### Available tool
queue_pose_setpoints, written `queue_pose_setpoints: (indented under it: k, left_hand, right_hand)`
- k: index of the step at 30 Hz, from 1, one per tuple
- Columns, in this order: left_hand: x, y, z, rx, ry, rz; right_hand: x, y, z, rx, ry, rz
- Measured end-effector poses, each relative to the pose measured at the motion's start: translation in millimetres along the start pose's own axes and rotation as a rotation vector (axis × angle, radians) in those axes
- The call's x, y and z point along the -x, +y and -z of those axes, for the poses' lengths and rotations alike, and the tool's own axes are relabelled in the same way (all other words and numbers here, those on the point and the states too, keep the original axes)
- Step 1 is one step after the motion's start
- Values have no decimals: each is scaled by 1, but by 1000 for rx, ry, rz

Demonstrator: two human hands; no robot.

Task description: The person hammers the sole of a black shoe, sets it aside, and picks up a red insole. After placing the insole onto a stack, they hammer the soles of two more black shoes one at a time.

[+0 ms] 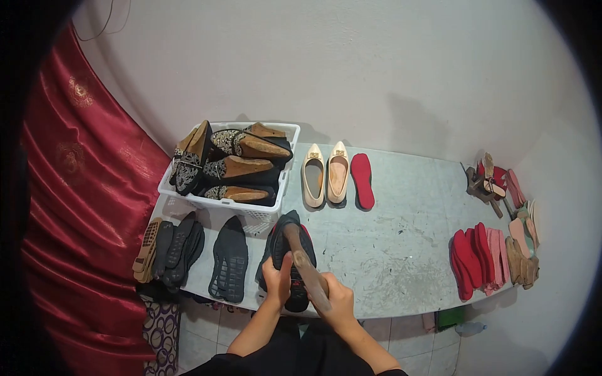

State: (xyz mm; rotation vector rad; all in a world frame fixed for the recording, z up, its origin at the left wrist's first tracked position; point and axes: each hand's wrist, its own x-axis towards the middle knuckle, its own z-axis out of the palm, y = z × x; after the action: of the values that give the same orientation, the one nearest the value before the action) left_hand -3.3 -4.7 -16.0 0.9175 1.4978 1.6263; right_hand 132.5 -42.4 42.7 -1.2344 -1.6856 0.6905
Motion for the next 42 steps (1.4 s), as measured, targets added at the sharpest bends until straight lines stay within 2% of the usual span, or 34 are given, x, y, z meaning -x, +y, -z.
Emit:
queue_pose_setpoints:
  k: [2, 4, 6, 8, 11, 13, 14, 16, 20, 22, 24, 26, 27, 28, 29, 32, 34, 36, 38, 40, 42]
  left_hand:
    - [-1, 1, 0, 5, -6, 28]
    - [0, 6, -2, -16, -1, -55]
    - [-1, 2, -2, -9, 8, -67]
    - [-1, 0, -2, -2, 10, -91]
    - [-3, 2, -5, 127, 3, -5]
    - [0, -1, 1, -81, -27, -117]
    - [2, -4, 1, -83, -23, -108]
    - [1, -9, 2, 156, -79, -42]
    - [-1, -1, -1, 209, -39, -21]
    - [2, 2, 0, 25, 28, -127]
    - [4, 9, 3, 40, 12, -73]
    - [2, 2, 4, 101, -29, 43]
    - [1, 1, 3, 104, -33, 35]
    - [1, 5, 2, -1, -23, -51]
    - [5, 6, 2, -109, -9, -127]
    - [5, -6, 2, 62, -57, -31]
    - [6, -4, -1, 52, -28, -84]
    - [2, 0, -5, 54, 11, -136]
    - [6, 8, -2, 8, -38, -122]
    - [11, 12, -4, 49, -56, -63]
    - [10, 13, -8, 40, 6, -57]
  right_hand:
    - [-2, 0, 1, 53, -23, -12]
    - [-1, 2, 0, 24, 48, 86]
    - [3, 0, 1, -22, 46, 61]
    - [-3, -3, 2, 47, -46, 9]
    - [-5, 4, -2, 35, 14, 81]
    - [3, 5, -4, -52, 48, 84]
    - [5, 3, -3, -52, 40, 78]
    - [2, -4, -1, 30, -39, 35]
    - [6, 2, -6, 52, 47, 151]
    - [15, 4, -7, 13, 57, 121]
    - [10, -1, -5, 11, 11, 43]
    - [7, 2, -6, 38, 34, 70]
    - [9, 4, -7, 8, 63, 98]
    - [11, 7, -7, -20, 88, 125]
    - [18, 12, -7, -74, 58, 69]
    - [8, 0, 0, 24, 12, 76]
    - [7, 4, -2, 49, 68, 139]
    - [13, 11, -1, 1, 59, 106]
    - [13, 7, 1, -114, 71, 70]
    - [5, 11, 3, 114, 63, 144]
    - [5, 18, 3, 93, 85, 188]
